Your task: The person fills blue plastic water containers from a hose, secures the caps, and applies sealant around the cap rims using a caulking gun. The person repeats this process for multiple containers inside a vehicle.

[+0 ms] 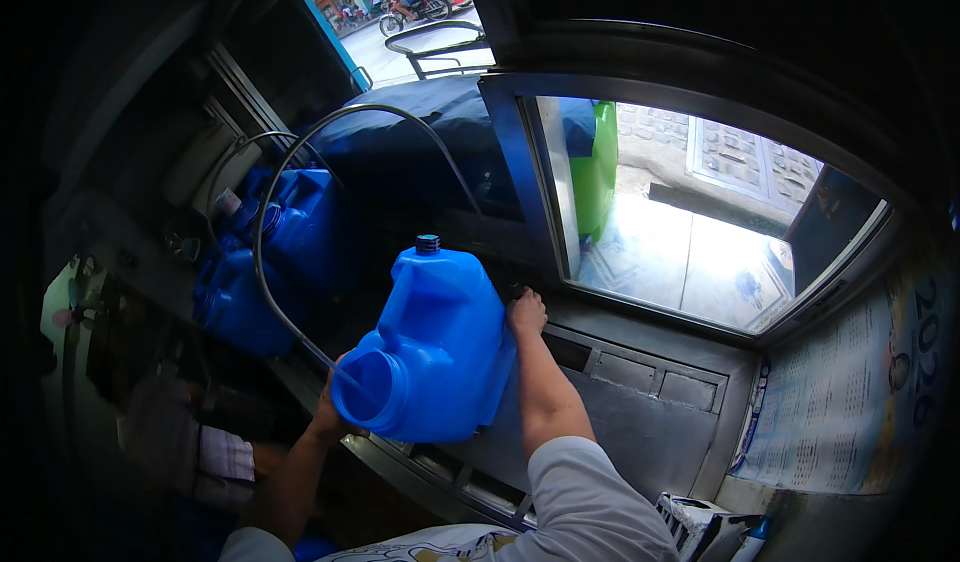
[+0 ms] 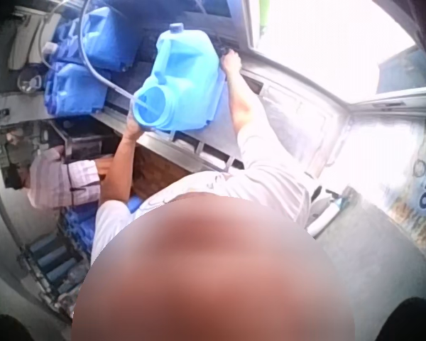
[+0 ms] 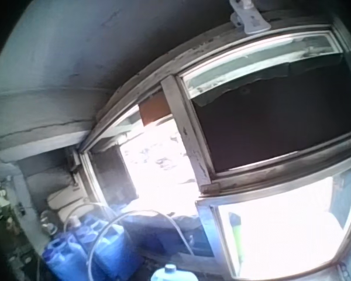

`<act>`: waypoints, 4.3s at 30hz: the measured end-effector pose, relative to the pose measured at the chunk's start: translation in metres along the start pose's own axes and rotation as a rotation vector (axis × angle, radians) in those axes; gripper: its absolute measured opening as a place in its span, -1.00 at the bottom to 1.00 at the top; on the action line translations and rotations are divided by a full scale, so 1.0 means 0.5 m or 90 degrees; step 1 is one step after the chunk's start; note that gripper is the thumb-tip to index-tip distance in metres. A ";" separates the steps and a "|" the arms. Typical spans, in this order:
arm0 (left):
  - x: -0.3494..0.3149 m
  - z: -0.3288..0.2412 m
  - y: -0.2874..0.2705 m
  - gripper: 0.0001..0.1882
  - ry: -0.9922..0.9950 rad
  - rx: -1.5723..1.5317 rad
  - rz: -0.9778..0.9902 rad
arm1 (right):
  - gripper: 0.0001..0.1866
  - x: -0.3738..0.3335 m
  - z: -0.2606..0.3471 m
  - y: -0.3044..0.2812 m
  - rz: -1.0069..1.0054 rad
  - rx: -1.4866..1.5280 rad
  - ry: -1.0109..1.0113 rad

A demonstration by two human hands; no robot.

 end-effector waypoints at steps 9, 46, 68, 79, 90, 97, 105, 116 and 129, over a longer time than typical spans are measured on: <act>-0.005 0.015 -0.005 0.51 -0.013 -0.051 -0.006 | -0.50 -0.003 0.027 -0.006 0.053 -0.032 -0.079; -0.005 0.024 -0.014 0.51 -0.014 -0.004 -0.011 | -0.43 -0.008 -0.012 0.004 0.045 -0.017 0.046; -0.012 0.043 -0.028 0.48 0.060 0.084 -0.006 | -0.26 0.004 -0.042 0.023 0.077 -0.038 0.096; -0.010 0.045 -0.027 0.50 0.055 0.062 -0.012 | -0.25 0.004 -0.039 0.018 0.047 -0.030 0.074; -0.011 0.018 -0.026 0.49 0.095 0.118 -0.021 | -0.50 0.010 0.006 0.008 0.047 -0.073 -0.045; -0.006 -0.004 -0.017 0.45 0.122 0.138 -0.014 | -0.36 0.010 -0.024 0.018 0.087 -0.060 0.047; -0.019 0.060 -0.036 0.46 0.048 0.123 -0.030 | -0.27 0.018 -0.029 0.027 0.107 -0.080 0.063; -0.014 0.017 -0.028 0.49 0.118 0.178 -0.031 | -0.18 0.039 -0.066 0.049 0.126 -0.084 0.078; 0.003 0.026 -0.034 0.46 0.122 0.232 -0.105 | -0.36 -0.307 -0.271 -0.017 0.135 -0.153 -0.028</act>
Point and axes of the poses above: each hand's wrist, its own x-axis towards the middle knuckle, its own y-axis out of the palm, z = x × y, the point moved 10 cm from there along x, towards the middle knuckle, and after that the axes turned 1 degree about x, right-handed, at the moved point
